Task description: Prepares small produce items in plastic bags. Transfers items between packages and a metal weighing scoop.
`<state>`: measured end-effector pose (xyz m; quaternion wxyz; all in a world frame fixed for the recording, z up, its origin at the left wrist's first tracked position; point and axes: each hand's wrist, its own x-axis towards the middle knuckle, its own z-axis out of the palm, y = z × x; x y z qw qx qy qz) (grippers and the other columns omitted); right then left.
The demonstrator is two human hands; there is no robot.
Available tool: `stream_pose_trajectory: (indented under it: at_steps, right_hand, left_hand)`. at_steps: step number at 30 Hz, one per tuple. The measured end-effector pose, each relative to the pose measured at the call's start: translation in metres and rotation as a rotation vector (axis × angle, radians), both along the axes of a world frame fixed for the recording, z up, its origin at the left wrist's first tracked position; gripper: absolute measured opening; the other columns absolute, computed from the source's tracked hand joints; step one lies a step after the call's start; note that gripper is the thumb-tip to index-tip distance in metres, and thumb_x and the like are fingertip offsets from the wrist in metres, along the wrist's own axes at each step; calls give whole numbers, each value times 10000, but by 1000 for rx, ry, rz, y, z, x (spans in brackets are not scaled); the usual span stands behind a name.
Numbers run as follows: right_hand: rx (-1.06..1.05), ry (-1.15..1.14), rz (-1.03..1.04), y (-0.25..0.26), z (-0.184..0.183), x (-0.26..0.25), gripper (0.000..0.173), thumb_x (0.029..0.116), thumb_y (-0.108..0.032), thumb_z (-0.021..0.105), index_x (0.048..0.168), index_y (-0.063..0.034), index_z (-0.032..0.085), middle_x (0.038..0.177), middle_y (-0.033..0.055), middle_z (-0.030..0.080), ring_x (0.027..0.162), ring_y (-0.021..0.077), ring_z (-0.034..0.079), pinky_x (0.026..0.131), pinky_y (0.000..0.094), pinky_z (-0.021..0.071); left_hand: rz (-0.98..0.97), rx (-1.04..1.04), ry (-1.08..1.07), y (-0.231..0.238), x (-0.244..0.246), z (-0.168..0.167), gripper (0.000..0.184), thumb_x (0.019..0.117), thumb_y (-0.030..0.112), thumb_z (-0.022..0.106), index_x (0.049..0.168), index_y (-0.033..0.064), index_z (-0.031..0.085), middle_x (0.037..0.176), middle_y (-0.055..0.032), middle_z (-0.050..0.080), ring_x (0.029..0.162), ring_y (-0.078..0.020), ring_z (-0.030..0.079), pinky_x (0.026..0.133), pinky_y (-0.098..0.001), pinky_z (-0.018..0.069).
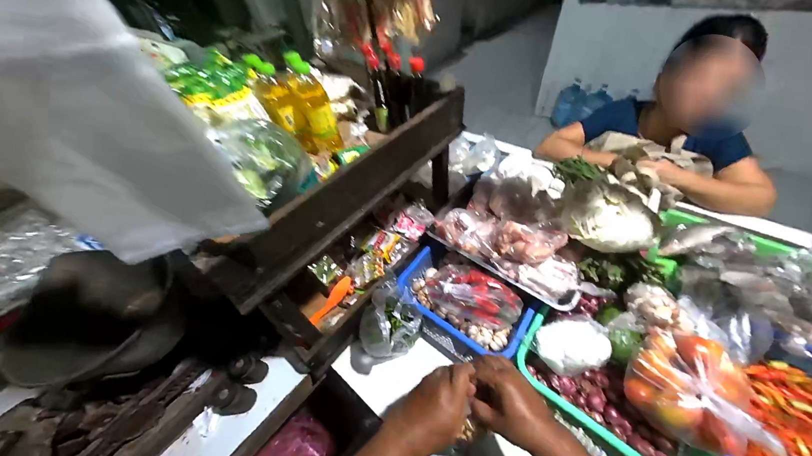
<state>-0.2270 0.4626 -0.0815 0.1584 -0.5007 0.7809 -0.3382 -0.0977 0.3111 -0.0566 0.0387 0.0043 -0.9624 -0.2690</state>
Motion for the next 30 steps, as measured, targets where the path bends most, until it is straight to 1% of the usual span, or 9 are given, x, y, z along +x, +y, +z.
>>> stream_pose_trajectory:
  at_steps: [2, 5, 7, 9, 12, 17, 24, 26, 30]
  right_hand:
    - [-175, 36, -63, 3, -9, 8, 233, 855, -333, 748, 960, -125, 744, 1038, 51, 704, 1081, 232, 642, 976, 457, 529]
    - [-401, 122, -66, 3, -21, 16, 126, 897, -277, 678, 864, -158, 706, 990, 9, 713, 1061, 184, 655, 951, 405, 542]
    - [-437, 34, -61, 7, -21, 20, 88, 922, -216, 678, 918, -133, 706, 1008, 17, 717, 1062, 171, 660, 961, 393, 547]
    - [-388, -76, -77, 9, -16, 17, 129, 953, -210, 698, 1020, -102, 723, 1029, 41, 721, 1040, 181, 674, 946, 409, 567]
    - [-289, -89, -30, 8, -17, 7, 158, 952, -281, 716, 1034, -152, 757, 1014, -1, 739, 1041, 156, 672, 976, 398, 542]
    - [-230, -111, 51, 5, -14, 0, 213, 885, -285, 774, 1006, -115, 733, 979, 61, 716, 1004, 232, 666, 946, 452, 533]
    - [-369, -49, 129, 3, -33, -7, 114, 944, -239, 687, 920, -132, 720, 943, 18, 713, 989, 171, 662, 932, 390, 528]
    - [-397, 3, 134, 2, -32, -7, 101, 942, -220, 675, 919, -130, 715, 938, 22, 708, 977, 170, 659, 910, 384, 531]
    - [-383, 121, 166, -1, -32, -5, 117, 942, -215, 641, 921, -126, 713, 946, 44, 713, 988, 204, 672, 910, 411, 542]
  left_hand:
    - [-27, -60, 159, 2, 6, 5, 321, 997, 112, 589, 1291, -16, 615, 1186, -156, 705, 1145, -289, 684, 1024, -421, 553]
    - [13, -48, 361, 1, 10, -6, 321, 950, 99, 650, 1242, -33, 634, 1154, -190, 707, 1082, -299, 709, 974, -410, 583]
    - [166, 153, 418, 6, 11, -21, 309, 916, 53, 629, 1207, -51, 626, 1073, -164, 710, 969, -233, 720, 889, -368, 608]
    - [400, 555, 334, 16, 9, -24, 323, 908, 1, 611, 1222, -66, 582, 987, -128, 694, 827, -170, 694, 771, -338, 609]
    - [493, 867, 190, 13, 8, -25, 341, 911, -5, 610, 1246, -42, 559, 963, -109, 696, 807, -165, 692, 746, -354, 607]
    - [341, 728, 19, 3, 3, -11, 367, 871, 3, 637, 1230, -40, 579, 931, -114, 685, 751, -181, 672, 714, -365, 594]
    - [137, 360, -26, 3, 1, 2, 372, 900, 28, 635, 1263, -30, 575, 982, -147, 692, 806, -223, 696, 769, -412, 611]
    - [184, 399, 26, 7, 1, -3, 360, 890, 15, 640, 1243, -30, 583, 970, -133, 694, 790, -203, 695, 752, -387, 613]
    - [461, 726, 64, 18, 1, -14, 339, 874, -19, 638, 1206, -59, 581, 935, -127, 692, 777, -189, 686, 735, -381, 603]
